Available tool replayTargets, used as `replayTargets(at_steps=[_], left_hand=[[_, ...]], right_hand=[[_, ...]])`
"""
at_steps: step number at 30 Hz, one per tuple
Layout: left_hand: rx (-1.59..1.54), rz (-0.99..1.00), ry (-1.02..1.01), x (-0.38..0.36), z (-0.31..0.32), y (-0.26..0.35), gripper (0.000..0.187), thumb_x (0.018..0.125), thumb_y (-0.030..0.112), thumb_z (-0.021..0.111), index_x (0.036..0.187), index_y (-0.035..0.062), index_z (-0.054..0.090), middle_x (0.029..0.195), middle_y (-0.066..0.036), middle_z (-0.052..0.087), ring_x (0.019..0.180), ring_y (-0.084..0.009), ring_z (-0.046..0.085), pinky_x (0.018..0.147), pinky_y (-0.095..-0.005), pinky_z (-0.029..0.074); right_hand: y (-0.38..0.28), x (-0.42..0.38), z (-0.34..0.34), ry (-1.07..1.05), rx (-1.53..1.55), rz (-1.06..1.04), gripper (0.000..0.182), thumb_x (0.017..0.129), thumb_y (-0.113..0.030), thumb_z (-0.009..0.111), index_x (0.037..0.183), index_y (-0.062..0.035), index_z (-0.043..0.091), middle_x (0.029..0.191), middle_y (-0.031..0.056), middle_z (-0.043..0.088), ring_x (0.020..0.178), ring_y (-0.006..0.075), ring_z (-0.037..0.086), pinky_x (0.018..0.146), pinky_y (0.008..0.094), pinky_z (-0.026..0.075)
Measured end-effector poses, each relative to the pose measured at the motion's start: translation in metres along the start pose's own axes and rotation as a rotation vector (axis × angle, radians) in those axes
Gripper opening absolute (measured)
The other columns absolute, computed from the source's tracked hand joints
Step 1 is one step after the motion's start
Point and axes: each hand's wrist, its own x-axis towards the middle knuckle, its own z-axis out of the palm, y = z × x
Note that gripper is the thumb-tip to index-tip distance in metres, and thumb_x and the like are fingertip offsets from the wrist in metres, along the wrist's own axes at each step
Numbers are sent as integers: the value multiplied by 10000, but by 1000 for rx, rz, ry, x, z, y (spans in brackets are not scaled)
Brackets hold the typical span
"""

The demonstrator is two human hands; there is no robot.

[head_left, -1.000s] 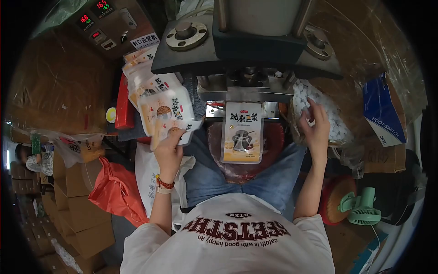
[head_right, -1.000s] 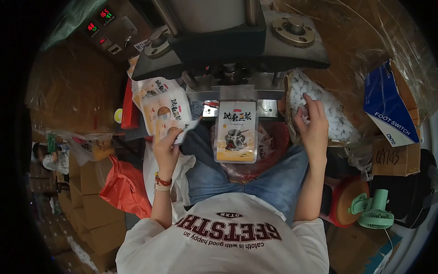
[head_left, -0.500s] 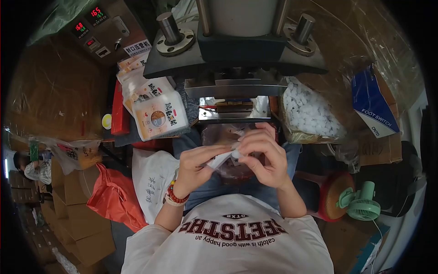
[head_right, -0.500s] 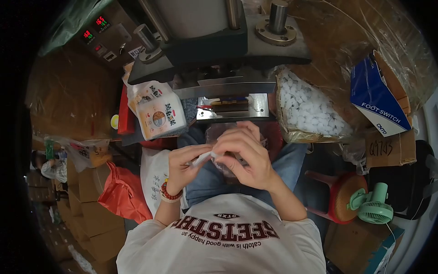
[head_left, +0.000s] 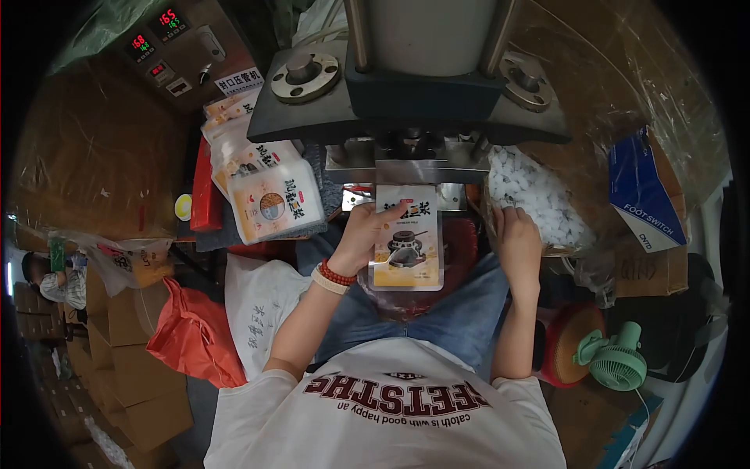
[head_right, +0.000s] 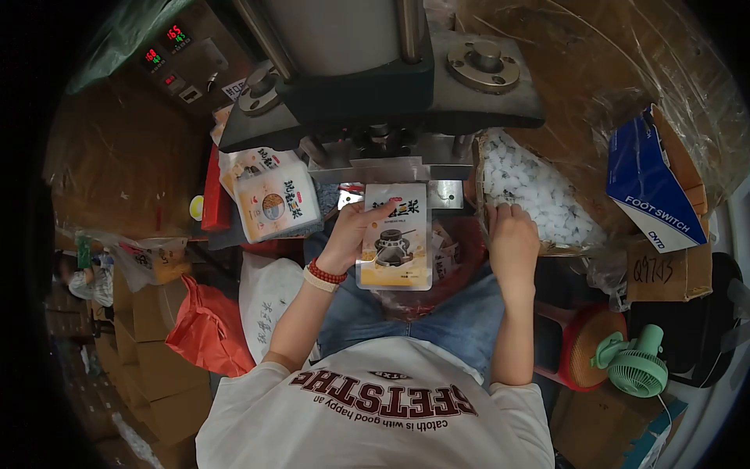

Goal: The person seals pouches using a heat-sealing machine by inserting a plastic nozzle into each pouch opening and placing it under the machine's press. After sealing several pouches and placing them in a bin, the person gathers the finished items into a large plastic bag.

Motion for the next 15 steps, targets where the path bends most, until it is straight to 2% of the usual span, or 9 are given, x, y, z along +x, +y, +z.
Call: replayTargets(at_steps=[2, 3, 4, 6, 8, 10, 12, 13, 15], left_hand=[[125, -21, -7, -2, -4, 1, 237, 881, 154, 676, 1038, -22, 652, 975, -69, 687, 840, -115, 644, 769, -253, 509], [356, -25, -15, -8, -9, 9, 441, 849, 272, 714, 1145, -32, 595, 1094, -127, 654, 979, -205, 626, 842, -305, 484], [357, -20, -15, -16, -14, 16, 441, 849, 272, 714, 1145, -32, 595, 1094, -127, 654, 979, -205, 626, 842, -305, 484], [1364, 680, 584, -37, -28, 23, 716, 770, 378, 762, 1314, 9, 480, 1316, -164, 527, 1213, -309, 494, 997, -410, 377], [1939, 659, 909, -54, -44, 25, 919, 682, 452, 799, 1386, 31, 385, 1444, -176, 384, 1358, -372, 306, 1082, -505, 232], [1999, 516, 929, -64, -83, 8, 731, 747, 309, 758, 1360, 70, 440, 1425, -141, 428, 1361, -334, 338, 1086, -562, 195], [1948, 621, 530, -77, -107, 9, 583, 756, 121, 678, 1314, 113, 511, 1368, -112, 502, 1311, -291, 420, 1084, -552, 216], [1828, 736, 555, -82, -107, 8, 511, 706, -33, 579, 1193, 116, 623, 1205, -83, 629, 1157, -271, 568, 1029, -469, 360], [1622, 723, 563, -91, -91, 15, 457, 702, -51, 566, 1127, 92, 651, 1124, -85, 660, 1079, -276, 610, 960, -416, 425]], right_hand=[[8, -2, 0, -27, 162, -46, 175, 925, -123, 535, 971, 28, 611, 926, 222, 632, 831, 394, 599, 721, 424, 466], [13, -1, -1, -42, 317, -90, 172, 925, -113, 531, 976, 29, 613, 921, 220, 628, 823, 382, 602, 724, 411, 468], [20, 0, -1, -38, 318, -94, 172, 925, -113, 531, 976, 29, 613, 921, 220, 628, 823, 382, 602, 724, 411, 468], [27, -4, -1, -23, 482, -181, 179, 928, -109, 529, 1012, 27, 608, 929, 198, 626, 822, 353, 598, 744, 383, 465], [21, -4, -16, -167, 628, -18, 175, 917, -101, 542, 1017, 25, 609, 926, 183, 624, 848, 344, 585, 774, 369, 456], [18, -2, -17, -308, 769, 144, 174, 905, -94, 555, 1022, 23, 610, 924, 168, 623, 874, 335, 573, 803, 356, 447], [20, 2, -4, 173, 440, -171, 161, 889, -66, 577, 1022, 16, 613, 938, 151, 623, 871, 288, 578, 802, 338, 453], [18, 4, -5, 170, 438, -167, 161, 889, -66, 577, 1022, 16, 613, 938, 151, 623, 871, 288, 578, 802, 338, 453], [0, 11, -16, 480, 452, -248, 187, 847, -3, 611, 1033, 14, 618, 932, 151, 639, 831, 275, 604, 754, 327, 481]])
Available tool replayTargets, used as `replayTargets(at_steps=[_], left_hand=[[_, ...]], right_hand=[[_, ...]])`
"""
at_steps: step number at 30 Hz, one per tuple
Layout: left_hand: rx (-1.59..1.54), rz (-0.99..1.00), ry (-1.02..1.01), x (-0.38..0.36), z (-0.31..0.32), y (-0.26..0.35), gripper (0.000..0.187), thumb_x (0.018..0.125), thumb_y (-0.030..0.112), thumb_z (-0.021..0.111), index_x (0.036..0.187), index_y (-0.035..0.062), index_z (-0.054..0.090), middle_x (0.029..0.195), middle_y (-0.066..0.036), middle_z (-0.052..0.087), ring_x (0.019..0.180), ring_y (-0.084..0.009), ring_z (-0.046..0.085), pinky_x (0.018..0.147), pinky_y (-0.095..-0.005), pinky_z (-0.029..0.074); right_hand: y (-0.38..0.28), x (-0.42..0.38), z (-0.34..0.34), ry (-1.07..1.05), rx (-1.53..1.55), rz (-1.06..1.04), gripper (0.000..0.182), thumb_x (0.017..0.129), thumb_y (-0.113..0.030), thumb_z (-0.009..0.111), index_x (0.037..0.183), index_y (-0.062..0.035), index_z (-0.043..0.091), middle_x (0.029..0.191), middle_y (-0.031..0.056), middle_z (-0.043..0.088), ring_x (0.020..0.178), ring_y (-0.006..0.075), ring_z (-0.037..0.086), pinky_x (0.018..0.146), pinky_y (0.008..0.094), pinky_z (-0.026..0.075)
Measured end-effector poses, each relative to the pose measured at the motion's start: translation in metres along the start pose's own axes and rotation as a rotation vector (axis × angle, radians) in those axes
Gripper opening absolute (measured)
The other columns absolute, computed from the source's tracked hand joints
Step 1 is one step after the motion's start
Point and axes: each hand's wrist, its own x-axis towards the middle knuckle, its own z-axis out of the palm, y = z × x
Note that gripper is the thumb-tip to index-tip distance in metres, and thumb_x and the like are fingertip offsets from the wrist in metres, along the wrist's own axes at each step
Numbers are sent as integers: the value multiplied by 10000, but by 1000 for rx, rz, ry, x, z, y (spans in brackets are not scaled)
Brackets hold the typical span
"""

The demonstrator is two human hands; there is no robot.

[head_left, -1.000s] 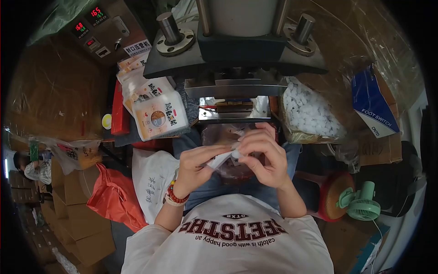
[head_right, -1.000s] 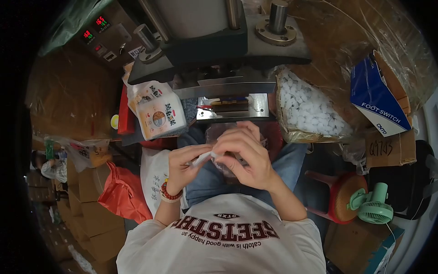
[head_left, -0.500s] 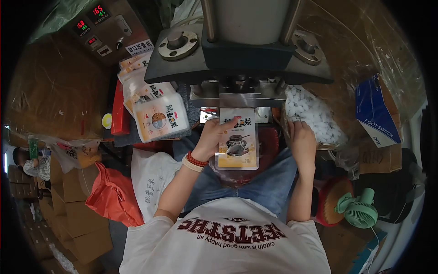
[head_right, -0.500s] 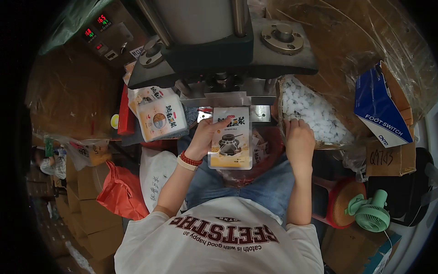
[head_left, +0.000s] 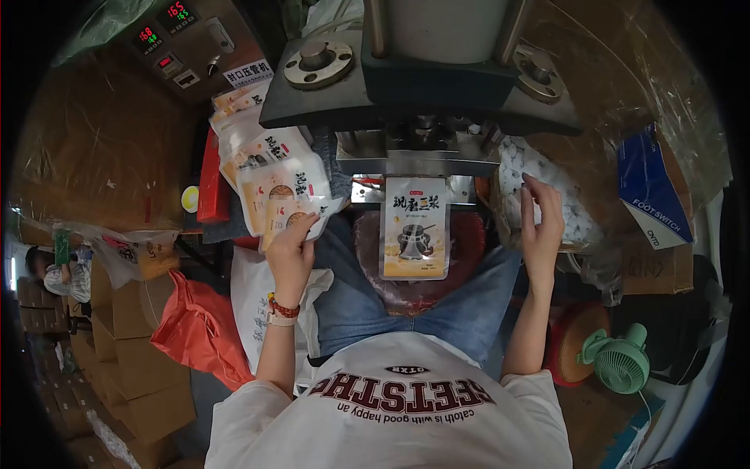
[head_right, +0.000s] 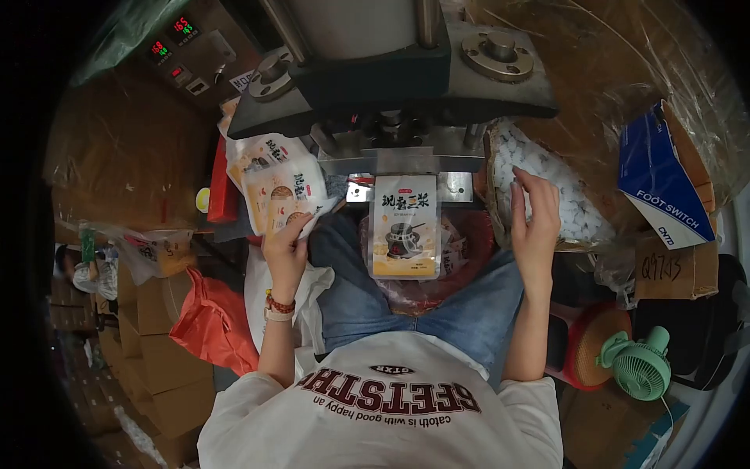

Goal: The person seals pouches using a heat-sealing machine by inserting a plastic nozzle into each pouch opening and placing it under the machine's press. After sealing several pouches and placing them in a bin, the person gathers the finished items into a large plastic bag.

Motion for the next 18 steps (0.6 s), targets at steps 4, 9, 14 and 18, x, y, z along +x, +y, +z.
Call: replayTargets(at_steps=[4, 9, 14, 18], left_hand=[[-321, 66, 157, 10, -13, 42, 380, 680, -96, 533, 999, 41, 687, 981, -96, 703, 932, -281, 675, 802, -325, 531], [-374, 319, 34, 15, -29, 86, 345, 668, -64, 595, 986, 27, 693, 968, -93, 706, 951, -267, 676, 818, -332, 529], [-630, 360, -113, 17, -22, 95, 275, 747, 13, 656, 1019, 27, 696, 923, -95, 707, 800, -199, 698, 695, -279, 543], [-1104, -295, -519, 18, 38, 99, 207, 866, 131, 669, 1012, -15, 693, 867, -78, 712, 722, -86, 646, 640, -240, 510]], right_hand=[[-62, -9, 2, -30, 438, -123, 253, 781, 57, 663, 1029, 29, 620, 963, 162, 648, 868, 301, 623, 773, 328, 506], [-98, -23, 34, -247, 692, -373, 281, 753, 54, 662, 1028, 14, 624, 957, 144, 642, 896, 315, 632, 762, 348, 518], [-88, -12, 16, -281, 736, -319, 287, 757, 22, 686, 1038, 13, 630, 980, 132, 645, 892, 295, 629, 801, 360, 501], [-77, -11, 16, -198, 538, 142, 301, 805, -73, 693, 1082, 10, 611, 1020, 145, 635, 973, 302, 592, 841, 344, 455]])
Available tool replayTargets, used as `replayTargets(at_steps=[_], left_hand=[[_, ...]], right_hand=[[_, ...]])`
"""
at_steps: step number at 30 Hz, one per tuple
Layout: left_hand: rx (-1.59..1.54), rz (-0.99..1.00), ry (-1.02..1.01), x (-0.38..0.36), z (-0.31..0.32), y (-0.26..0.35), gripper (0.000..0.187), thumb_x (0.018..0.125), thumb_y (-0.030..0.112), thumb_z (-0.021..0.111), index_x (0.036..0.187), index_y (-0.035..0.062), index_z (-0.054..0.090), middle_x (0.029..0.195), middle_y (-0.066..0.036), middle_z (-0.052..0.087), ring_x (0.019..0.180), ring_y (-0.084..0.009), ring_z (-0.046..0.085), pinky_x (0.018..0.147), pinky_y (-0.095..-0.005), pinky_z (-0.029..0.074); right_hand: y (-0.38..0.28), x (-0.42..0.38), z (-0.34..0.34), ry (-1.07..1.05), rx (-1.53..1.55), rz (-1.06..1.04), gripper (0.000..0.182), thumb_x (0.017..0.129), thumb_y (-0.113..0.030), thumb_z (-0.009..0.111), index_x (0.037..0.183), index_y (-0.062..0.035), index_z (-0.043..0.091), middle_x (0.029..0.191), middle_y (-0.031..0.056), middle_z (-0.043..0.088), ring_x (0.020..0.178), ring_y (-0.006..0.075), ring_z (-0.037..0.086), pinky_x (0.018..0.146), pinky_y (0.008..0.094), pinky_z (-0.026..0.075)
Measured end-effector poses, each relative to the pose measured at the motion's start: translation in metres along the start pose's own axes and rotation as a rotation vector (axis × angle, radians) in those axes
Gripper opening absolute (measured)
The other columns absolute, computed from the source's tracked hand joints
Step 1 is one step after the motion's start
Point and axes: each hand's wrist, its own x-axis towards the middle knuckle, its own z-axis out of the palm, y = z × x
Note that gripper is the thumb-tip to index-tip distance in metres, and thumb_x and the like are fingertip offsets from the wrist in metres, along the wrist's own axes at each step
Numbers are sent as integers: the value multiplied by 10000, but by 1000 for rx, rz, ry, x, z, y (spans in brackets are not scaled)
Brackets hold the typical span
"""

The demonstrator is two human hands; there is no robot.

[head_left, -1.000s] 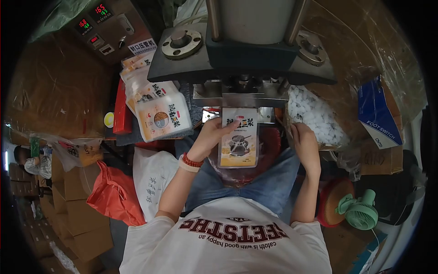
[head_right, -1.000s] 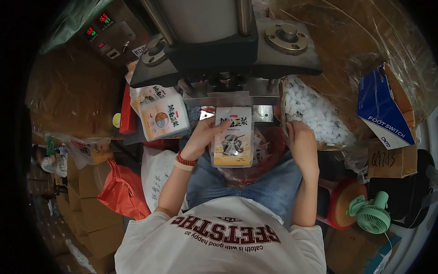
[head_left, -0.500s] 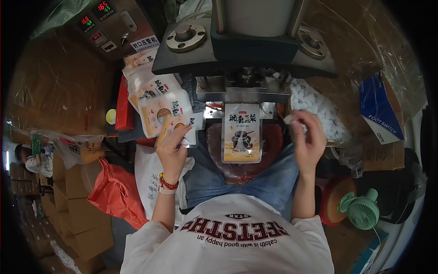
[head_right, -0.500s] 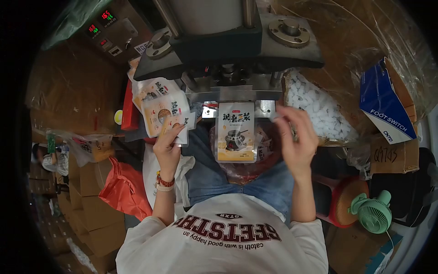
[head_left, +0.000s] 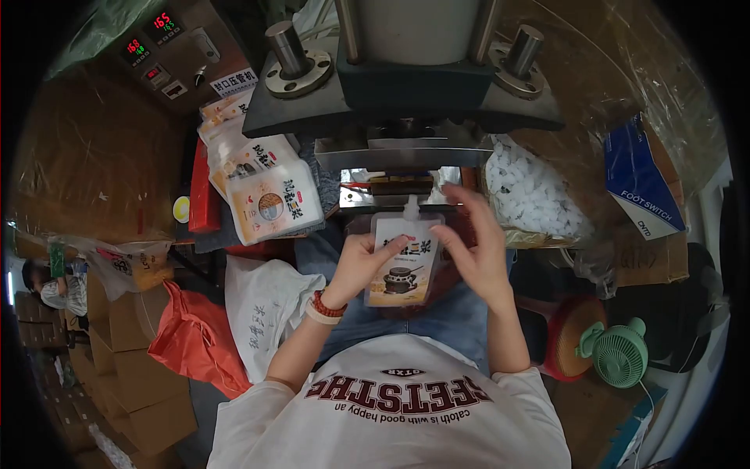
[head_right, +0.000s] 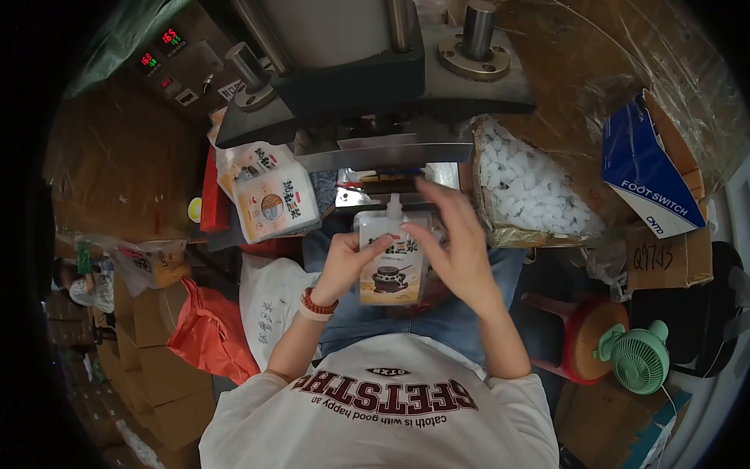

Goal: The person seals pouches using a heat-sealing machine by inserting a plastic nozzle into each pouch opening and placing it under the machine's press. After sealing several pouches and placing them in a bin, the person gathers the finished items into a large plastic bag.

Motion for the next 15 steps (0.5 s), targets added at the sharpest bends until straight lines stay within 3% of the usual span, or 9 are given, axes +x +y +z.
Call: replayTargets(at_steps=[1, 2, 5, 7, 10, 12, 13, 14, 15], left_hand=[[-328, -128, 28, 12, 2, -9, 232, 891, 172, 669, 1000, -31, 692, 856, -69, 710, 710, -63, 626, 626, -228, 498], [-358, -220, 24, 22, -2, -9, 231, 893, 131, 655, 1037, -50, 665, 933, -84, 697, 792, -126, 657, 695, -252, 530], [-606, -254, 21, 47, -4, 4, 220, 882, 116, 659, 1041, -35, 636, 981, -102, 683, 827, -172, 679, 731, -303, 564], [-610, -287, 15, 59, -8, -2, 223, 878, 124, 667, 1031, -35, 638, 988, -101, 682, 836, -172, 678, 726, -304, 566], [-622, -298, 22, 61, -8, -4, 265, 862, 159, 695, 1028, -40, 641, 1005, -94, 679, 852, -161, 669, 732, -285, 550], [-438, -267, 8, 56, -12, 0, 281, 882, 216, 680, 1003, -37, 661, 972, -87, 691, 830, -128, 657, 736, -253, 511], [-267, -315, -45, 53, -21, 6, 396, 877, 267, 683, 1119, -38, 614, 1069, -120, 669, 965, -170, 633, 794, -278, 489], [-267, -311, -40, 46, -29, 7, 396, 877, 267, 683, 1119, -38, 614, 1069, -120, 669, 965, -170, 633, 794, -278, 489], [221, -96, 258, 36, -37, 8, 472, 866, 291, 687, 1192, -27, 566, 1154, -140, 626, 1059, -212, 592, 875, -333, 449]], right_hand=[[9, 1, -11, 56, -134, 4, 302, 826, -90, 680, 1100, 6, 596, 1035, 155, 620, 966, 300, 588, 843, 345, 454], [9, 4, -25, 91, -231, 25, 287, 833, -93, 672, 1091, 5, 594, 1051, 154, 613, 963, 298, 585, 837, 348, 455], [30, 12, -50, 150, -481, 69, 248, 833, -97, 658, 1052, 6, 603, 1066, 147, 600, 941, 318, 577, 813, 372, 465], [68, 10, -51, 84, -903, 98, 233, 819, -80, 648, 1036, 2, 622, 1015, 136, 608, 930, 340, 571, 797, 403, 474], [89, 11, -47, -20, -832, 221, 262, 803, -48, 628, 1062, -7, 624, 986, 130, 606, 932, 346, 565, 801, 419, 479], [91, 10, -48, -60, -830, 197, 264, 799, -34, 618, 1062, -11, 624, 997, 130, 612, 929, 345, 564, 801, 421, 479], [90, 11, -50, -88, -843, 172, 268, 795, -19, 609, 1063, -14, 624, 1008, 130, 617, 927, 345, 563, 802, 424, 479], [88, 11, -52, -89, -840, 166, 268, 795, -19, 609, 1063, -14, 624, 1008, 130, 617, 927, 345, 563, 802, 424, 479], [86, 10, -54, -76, -829, 156, 274, 795, -14, 600, 1069, -15, 621, 990, 137, 627, 919, 346, 564, 795, 426, 478]])
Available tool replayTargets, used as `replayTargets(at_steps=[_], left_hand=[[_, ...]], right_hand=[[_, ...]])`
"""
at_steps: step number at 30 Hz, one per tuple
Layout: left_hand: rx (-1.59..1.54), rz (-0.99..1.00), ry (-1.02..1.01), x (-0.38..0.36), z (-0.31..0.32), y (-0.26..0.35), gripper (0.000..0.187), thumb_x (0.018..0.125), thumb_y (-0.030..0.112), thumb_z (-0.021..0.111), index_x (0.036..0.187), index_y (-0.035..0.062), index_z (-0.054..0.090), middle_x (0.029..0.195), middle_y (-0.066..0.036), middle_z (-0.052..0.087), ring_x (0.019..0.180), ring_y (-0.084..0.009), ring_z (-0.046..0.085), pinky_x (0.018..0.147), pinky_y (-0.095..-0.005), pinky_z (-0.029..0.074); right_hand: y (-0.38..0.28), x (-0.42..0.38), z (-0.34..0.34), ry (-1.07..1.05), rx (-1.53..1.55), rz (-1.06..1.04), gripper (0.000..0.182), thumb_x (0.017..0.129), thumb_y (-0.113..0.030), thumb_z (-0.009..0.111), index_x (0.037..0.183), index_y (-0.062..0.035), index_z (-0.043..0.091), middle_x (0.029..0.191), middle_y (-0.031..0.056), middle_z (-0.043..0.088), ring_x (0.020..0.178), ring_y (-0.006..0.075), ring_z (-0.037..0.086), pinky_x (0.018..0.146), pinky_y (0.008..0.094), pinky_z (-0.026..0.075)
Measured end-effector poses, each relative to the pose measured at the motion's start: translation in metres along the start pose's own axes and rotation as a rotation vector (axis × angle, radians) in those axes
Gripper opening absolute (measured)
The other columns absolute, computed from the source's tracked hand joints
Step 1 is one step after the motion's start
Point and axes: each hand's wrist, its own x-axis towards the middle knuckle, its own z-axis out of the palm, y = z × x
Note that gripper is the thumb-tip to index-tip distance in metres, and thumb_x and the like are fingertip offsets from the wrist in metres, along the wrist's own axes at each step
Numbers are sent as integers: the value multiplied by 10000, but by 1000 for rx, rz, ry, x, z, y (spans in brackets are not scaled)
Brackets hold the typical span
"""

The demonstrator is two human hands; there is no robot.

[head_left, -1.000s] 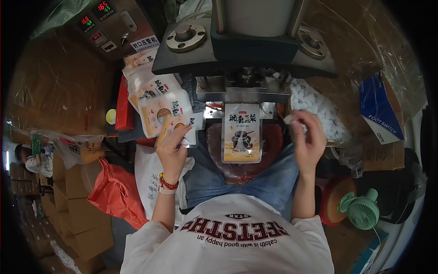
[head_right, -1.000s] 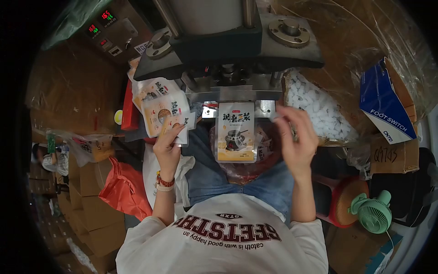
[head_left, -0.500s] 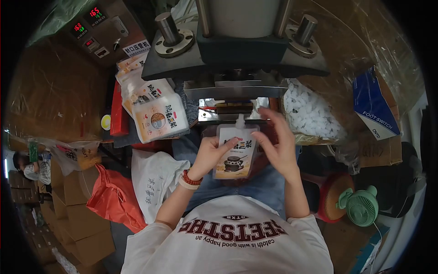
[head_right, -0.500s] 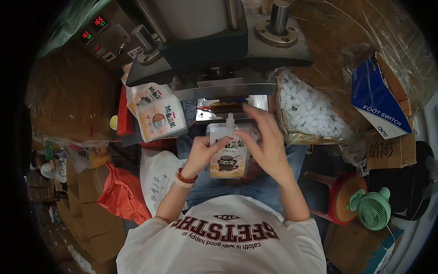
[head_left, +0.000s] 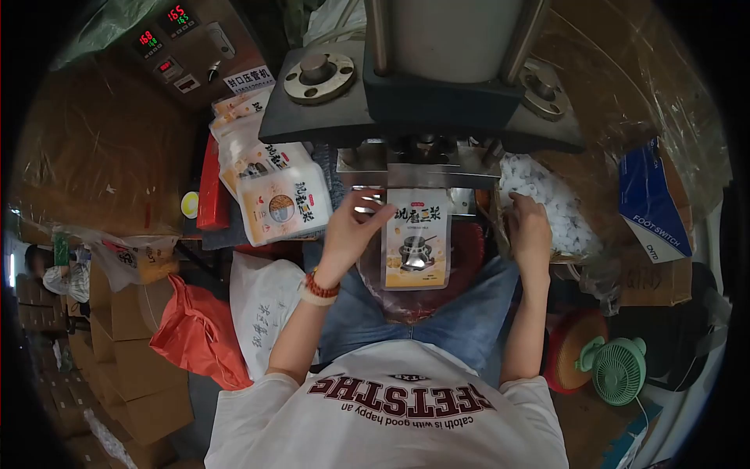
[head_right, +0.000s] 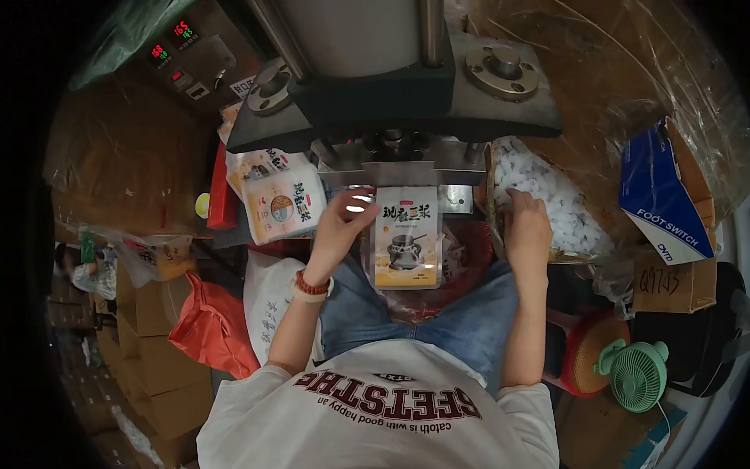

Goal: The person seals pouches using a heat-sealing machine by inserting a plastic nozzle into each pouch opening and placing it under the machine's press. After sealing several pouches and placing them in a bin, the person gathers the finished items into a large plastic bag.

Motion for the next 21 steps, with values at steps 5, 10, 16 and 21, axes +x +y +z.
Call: replayTargets(at_steps=[5, 10, 16, 21], left_hand=[[1330, 309, 627, -39, -51, -38, 662, 818, 318, 709, 1357, 45, 439, 1368, -139, 483, 1281, -296, 443, 1072, -510, 242], [993, 381, 303, -57, -74, -71, 483, 736, 47, 637, 1214, 91, 582, 1286, -79, 564, 1205, -279, 515, 1034, -487, 324], [569, 551, 517, -56, -70, -49, 383, 679, -50, 584, 1020, 93, 685, 985, -90, 695, 938, -264, 664, 787, -350, 536], [413, 614, 450, -71, -47, -18, 369, 667, -36, 589, 987, 103, 709, 978, -66, 701, 972, -225, 660, 798, -327, 537]], right_hand=[[0, -1, -4, 2, 34, -5, 294, 798, -18, 590, 1092, -18, 607, 917, 170, 649, 894, 351, 563, 767, 435, 470], [2, 5, -10, -141, -136, -39, 346, 784, -32, 608, 1129, -31, 592, 869, 204, 637, 859, 365, 553, 743, 450, 458], [6, 3, -13, 197, 434, 13, 290, 879, 19, 577, 1168, 0, 573, 963, 129, 635, 861, 184, 603, 776, 292, 471], [-36, -21, -15, 360, 837, -54, 232, 894, 26, 578, 1125, 12, 579, 1016, 95, 646, 915, 151, 602, 806, 274, 475]])
